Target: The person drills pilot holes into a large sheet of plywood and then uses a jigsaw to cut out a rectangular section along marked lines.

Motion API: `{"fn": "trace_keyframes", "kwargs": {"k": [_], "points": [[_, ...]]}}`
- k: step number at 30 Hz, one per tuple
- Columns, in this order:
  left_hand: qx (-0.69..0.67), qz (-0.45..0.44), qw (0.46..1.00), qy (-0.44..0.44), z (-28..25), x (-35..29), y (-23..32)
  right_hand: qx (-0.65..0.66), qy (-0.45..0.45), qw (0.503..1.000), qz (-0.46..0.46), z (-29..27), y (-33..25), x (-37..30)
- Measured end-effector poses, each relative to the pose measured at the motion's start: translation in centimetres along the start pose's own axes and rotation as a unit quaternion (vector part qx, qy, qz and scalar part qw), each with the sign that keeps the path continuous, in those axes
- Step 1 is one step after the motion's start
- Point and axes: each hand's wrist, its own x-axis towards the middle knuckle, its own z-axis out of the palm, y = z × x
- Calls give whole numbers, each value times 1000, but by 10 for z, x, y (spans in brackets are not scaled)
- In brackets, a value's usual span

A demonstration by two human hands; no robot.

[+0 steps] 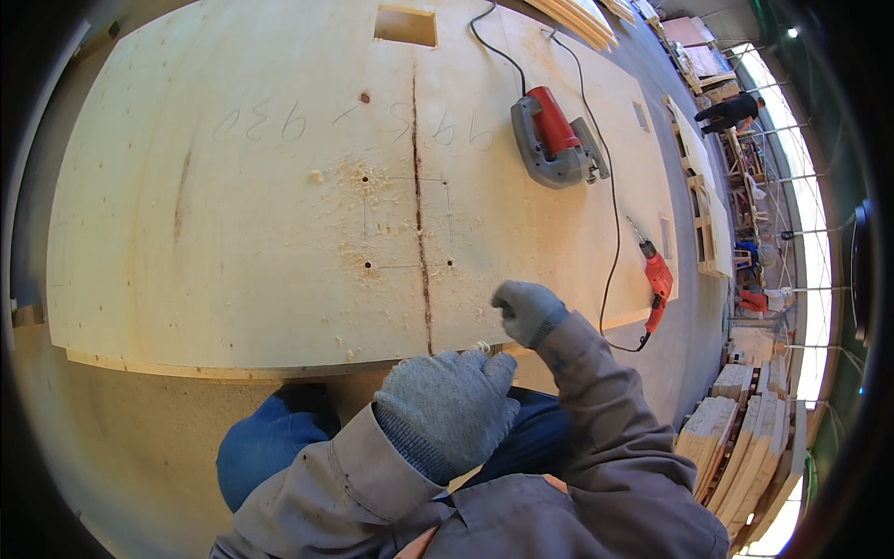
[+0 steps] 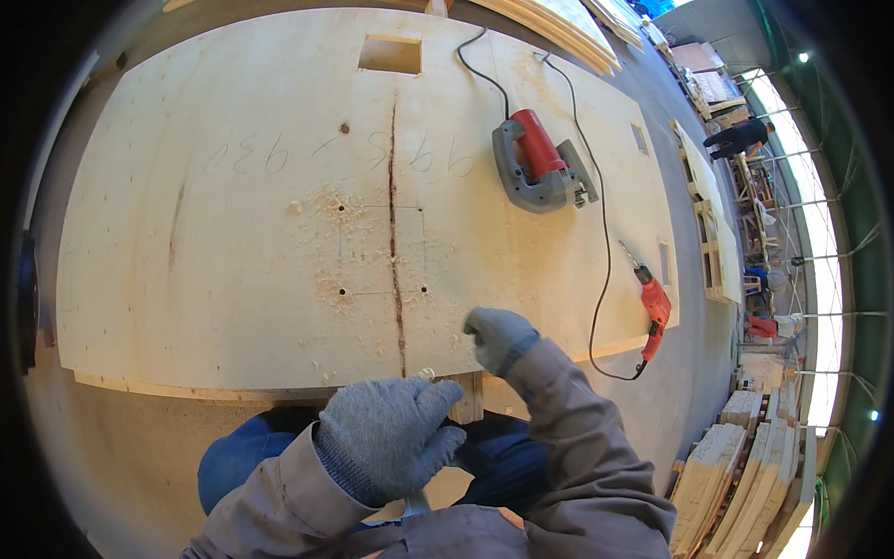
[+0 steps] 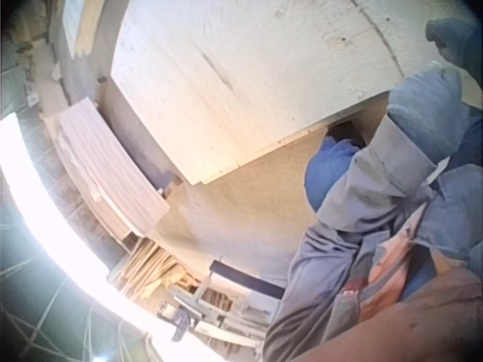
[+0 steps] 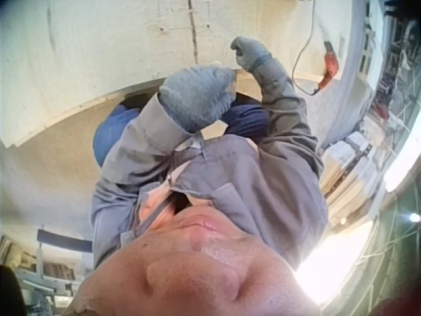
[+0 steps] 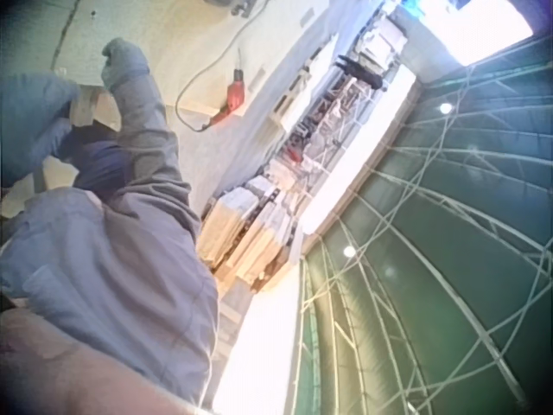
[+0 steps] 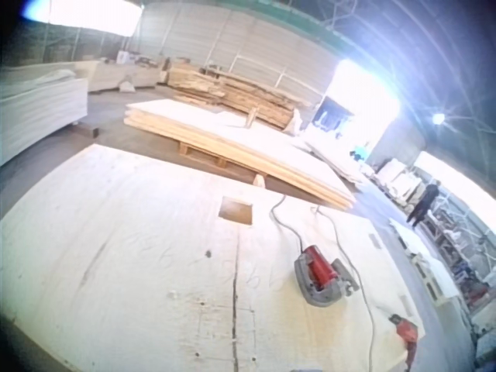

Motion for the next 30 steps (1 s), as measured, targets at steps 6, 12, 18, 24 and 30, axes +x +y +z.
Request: {"fn": "trace_keyframes", "kwargs": {"k": [6,12,18,24,30], "points": [[11,7,1000,-5,7,8,10,-41,-29,988,148,-23,78,-101],[32,9,999,9,21,5,10,-81,-144,977,137,-43,71,-104],[40,31,998,36,26,7,10,-3,408,912,-32,-17,82,15],[48,31,997,59,20,5,7,-13,399,879,261,53,58,137],[44,-9,998,33,6,2,5,15,-56,981,-188,66,-294,197]]}}
